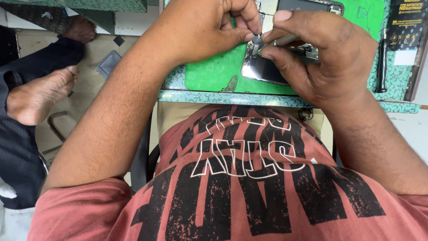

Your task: The person repairs a smartphone at a workbench. They pry open the phone's screen with a pry tool, unscrew internal components with a screwdriver, apply liquid from a small bottle onto the exposed battery area, and press a black adhesive film sheet onto the battery inside the phone body.

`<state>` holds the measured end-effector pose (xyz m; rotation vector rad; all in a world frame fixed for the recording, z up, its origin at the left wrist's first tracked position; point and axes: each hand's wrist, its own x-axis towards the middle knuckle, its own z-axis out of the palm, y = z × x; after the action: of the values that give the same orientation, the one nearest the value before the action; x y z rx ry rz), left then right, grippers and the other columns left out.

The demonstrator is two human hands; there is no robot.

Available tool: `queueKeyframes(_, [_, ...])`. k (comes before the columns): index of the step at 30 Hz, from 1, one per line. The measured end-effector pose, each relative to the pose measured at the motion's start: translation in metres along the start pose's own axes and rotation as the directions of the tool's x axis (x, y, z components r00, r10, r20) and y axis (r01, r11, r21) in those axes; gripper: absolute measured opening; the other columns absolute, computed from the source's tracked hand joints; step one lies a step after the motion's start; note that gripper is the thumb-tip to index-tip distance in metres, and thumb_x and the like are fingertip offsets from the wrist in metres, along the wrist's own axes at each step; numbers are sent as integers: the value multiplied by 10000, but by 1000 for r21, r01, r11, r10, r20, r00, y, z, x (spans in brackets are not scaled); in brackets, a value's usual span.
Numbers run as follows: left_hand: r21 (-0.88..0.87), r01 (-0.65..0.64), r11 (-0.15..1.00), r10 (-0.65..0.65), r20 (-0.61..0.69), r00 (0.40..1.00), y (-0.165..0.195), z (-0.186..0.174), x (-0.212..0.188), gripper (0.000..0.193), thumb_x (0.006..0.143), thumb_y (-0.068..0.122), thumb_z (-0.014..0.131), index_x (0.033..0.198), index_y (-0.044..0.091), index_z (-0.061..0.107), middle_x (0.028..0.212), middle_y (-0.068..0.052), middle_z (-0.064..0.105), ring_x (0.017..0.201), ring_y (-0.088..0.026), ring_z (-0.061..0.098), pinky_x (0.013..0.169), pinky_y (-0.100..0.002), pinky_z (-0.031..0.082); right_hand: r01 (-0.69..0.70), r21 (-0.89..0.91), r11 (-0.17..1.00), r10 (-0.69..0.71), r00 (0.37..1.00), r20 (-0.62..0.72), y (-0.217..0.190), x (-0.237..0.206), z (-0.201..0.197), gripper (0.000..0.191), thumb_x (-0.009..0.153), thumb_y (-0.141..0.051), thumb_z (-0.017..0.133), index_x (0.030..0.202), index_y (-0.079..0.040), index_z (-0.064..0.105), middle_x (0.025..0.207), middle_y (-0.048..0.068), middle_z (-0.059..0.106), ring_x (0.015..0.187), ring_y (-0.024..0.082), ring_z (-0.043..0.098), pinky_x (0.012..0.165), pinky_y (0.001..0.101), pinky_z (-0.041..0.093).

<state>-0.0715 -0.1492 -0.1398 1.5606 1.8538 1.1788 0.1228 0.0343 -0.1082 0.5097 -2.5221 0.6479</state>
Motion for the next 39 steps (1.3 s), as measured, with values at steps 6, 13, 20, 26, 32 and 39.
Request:
queueKeyframes(6, [3,-12,1000,12,2,1000,3,-1,2,102,993,140,760,1092,127,739,885,37,725,733,-50,644,638,-244,509,47,-129,990,-44,999,23,-3,10,-3,466,1026,-33,839,1362,-89,520,1121,60,723,1026,222,746,847,299,580])
queueKeyframes(13, [-40,38,998,-37,31,999,9,0,4,106,992,155,735,1088,120,708,883,72,730,712,-24,649,630,-228,511,88,-92,992,-82,994,67,-8,17,-5,429,1028,-3,821,1346,-77,543,1119,36,731,970,236,725,792,319,554])
queueKeyframes(20, [-24,-6,1000,7,22,1000,-3,9,-3,110,996,160,751,1094,120,722,879,58,692,725,-37,609,637,-237,501,65,-83,994,-59,996,74,-18,13,-5,431,1014,-21,820,1343,-77,546,1124,46,732,974,247,731,786,330,557])
queueKeyframes(26, [-32,-18,999,19,22,1000,-8,12,-11,92,1018,170,749,1101,133,735,877,62,699,741,-41,614,641,-243,500,57,-62,996,-52,996,74,-22,16,9,427,1014,-10,801,1338,-74,531,1149,53,728,1012,238,736,818,322,564])
queueKeyframes(32, [48,66,997,-66,-1,998,-4,11,-15,136,945,179,747,1073,140,724,822,39,682,683,-57,601,606,-260,474,31,-40,999,-26,994,102,-26,11,12,423,1015,2,783,1333,-72,515,1174,60,725,1051,230,741,850,314,571])
queueKeyframes(39, [-53,-8,999,8,-4,1000,-3,11,-16,129,927,153,721,1052,136,693,879,50,710,745,-46,639,647,-260,510,-12,-34,999,14,998,67,-23,11,12,418,1015,16,761,1327,-69,496,1203,68,720,1096,220,747,887,305,579])
